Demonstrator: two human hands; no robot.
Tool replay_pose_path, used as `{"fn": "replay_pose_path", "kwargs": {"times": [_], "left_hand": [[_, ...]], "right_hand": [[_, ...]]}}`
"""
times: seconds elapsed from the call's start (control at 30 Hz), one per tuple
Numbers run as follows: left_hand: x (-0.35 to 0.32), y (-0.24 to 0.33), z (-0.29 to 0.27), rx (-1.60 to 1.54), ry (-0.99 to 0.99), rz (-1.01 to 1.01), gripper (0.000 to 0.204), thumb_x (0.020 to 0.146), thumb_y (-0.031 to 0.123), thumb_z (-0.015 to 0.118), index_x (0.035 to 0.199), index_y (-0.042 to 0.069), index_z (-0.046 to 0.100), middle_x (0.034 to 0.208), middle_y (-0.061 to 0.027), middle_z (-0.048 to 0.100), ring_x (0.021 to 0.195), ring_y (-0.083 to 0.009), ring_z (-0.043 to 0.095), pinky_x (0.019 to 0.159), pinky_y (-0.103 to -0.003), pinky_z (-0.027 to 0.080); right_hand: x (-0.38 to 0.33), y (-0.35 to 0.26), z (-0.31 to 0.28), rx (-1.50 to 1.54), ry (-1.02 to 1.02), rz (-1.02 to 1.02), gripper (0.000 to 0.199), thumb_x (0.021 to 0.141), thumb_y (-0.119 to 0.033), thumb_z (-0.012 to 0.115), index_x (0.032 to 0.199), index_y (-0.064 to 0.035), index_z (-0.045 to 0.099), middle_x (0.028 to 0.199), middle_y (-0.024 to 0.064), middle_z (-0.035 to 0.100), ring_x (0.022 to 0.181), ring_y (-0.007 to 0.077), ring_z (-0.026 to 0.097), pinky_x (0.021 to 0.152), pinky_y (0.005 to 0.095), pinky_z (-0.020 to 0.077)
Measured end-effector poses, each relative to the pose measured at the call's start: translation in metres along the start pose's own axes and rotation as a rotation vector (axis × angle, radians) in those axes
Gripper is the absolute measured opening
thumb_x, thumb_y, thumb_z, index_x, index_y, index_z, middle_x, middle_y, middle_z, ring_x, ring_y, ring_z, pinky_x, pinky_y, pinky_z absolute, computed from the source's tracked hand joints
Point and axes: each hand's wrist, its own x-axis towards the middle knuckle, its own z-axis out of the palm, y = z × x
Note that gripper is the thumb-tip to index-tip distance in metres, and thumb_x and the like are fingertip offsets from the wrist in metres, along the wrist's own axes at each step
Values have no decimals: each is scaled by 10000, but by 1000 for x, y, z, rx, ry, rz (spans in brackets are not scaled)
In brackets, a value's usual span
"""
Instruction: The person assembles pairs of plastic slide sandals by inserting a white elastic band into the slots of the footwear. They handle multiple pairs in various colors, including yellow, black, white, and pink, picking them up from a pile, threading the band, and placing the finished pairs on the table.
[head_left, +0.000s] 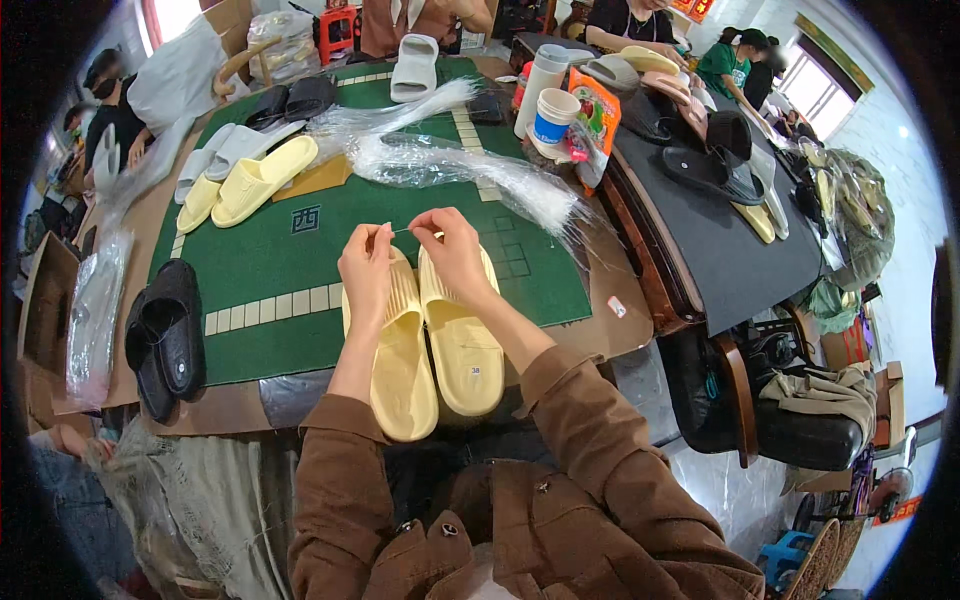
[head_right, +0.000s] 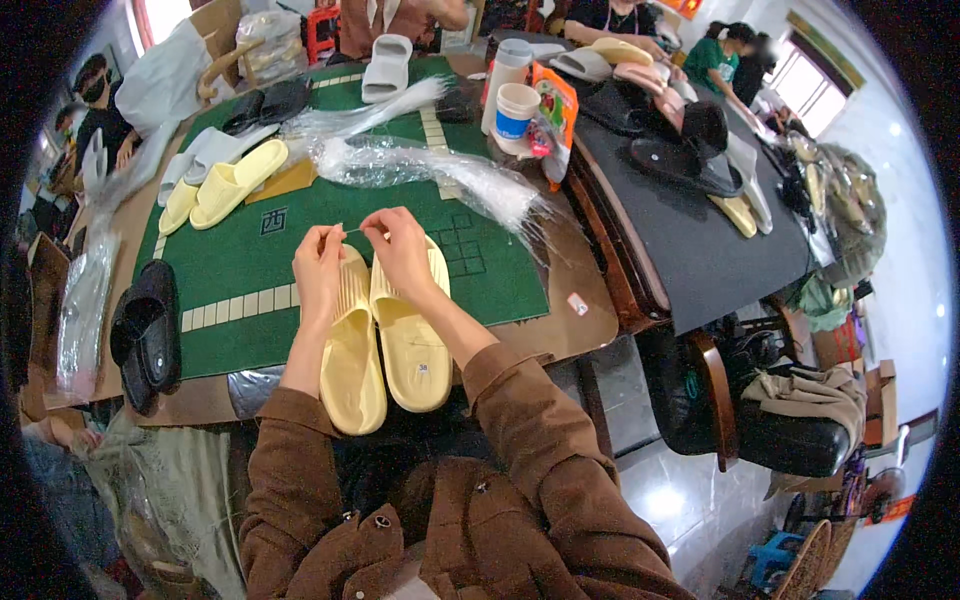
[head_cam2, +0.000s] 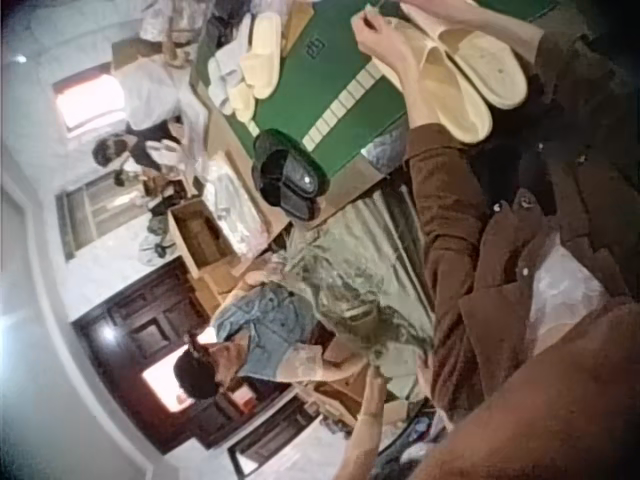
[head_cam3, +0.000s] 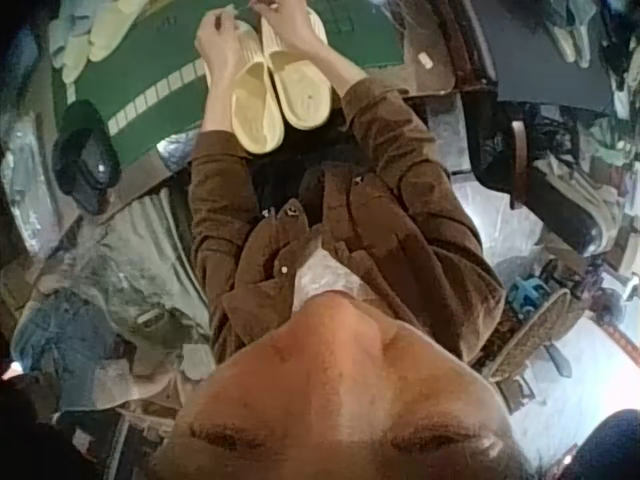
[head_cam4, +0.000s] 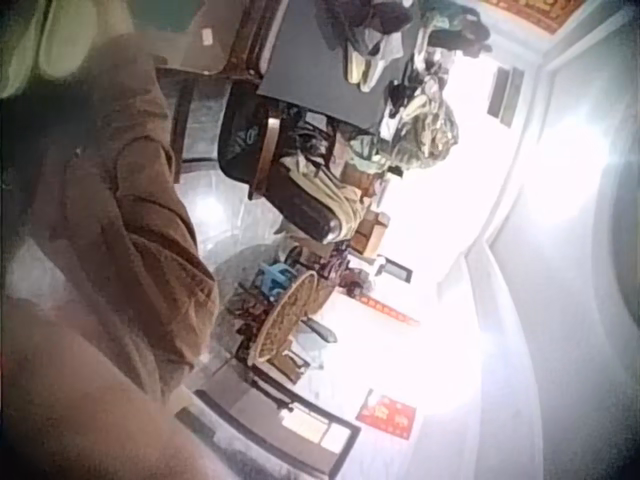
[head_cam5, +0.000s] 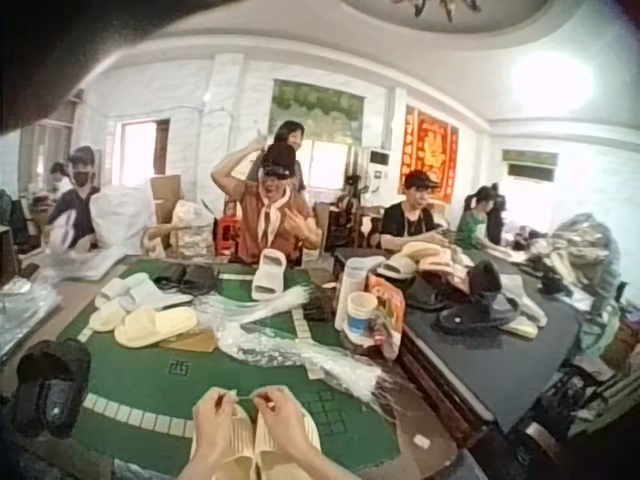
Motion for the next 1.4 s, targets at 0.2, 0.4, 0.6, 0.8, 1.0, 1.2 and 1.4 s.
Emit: {"fn": "replay_pose_path", "kwargs": {"times": [0.2,0.4,0.6,0.8,1.0,1.2,1.4], "left_hand": [[-1,6,-1,-82,-64,-82,169,887,146,643,800,5,608,693,-12,603,622,-66,519,582,-232,414],[-1,8,0,-79,-111,-81,143,872,137,663,810,12,631,676,-8,613,614,-57,533,566,-220,412],[4,-2,-3,-275,-151,-128,125,885,155,672,829,44,656,704,3,617,602,-38,496,553,-198,382],[2,0,-3,-196,-137,-90,138,884,164,674,831,37,657,691,14,594,611,-39,481,565,-199,368],[5,-6,0,-178,-156,-39,178,890,192,663,826,26,656,690,12,590,618,-48,491,570,-199,373],[7,-10,-6,-370,-66,-100,216,905,215,638,818,17,626,682,12,546,616,-60,455,575,-210,361],[3,-7,-2,-62,-131,-40,166,928,141,567,910,-7,641,702,-5,556,664,-82,491,624,-245,403]], "right_hand": [[0,-1,2,64,-64,-39,72,826,-68,659,887,-29,670,819,108,604,730,218,610,650,320,492],[0,-2,0,248,-156,119,91,860,-48,622,941,-8,633,846,56,623,769,126,603,720,281,500],[3,0,-2,123,-54,74,89,851,-40,613,934,-7,617,824,50,624,765,129,604,728,281,500],[0,-1,2,162,-23,-13,80,833,-23,618,911,-5,614,862,107,601,744,210,601,687,311,488],[2,2,-1,164,-61,21,93,846,-13,596,934,-19,623,869,83,574,789,186,590,700,305,494],[2,5,-5,141,51,45,100,846,4,558,907,-26,631,885,84,550,805,188,570,718,305,484],[4,3,-7,214,105,36,92,834,-14,553,883,-20,630,877,93,551,801,205,565,717,316,472]]}}
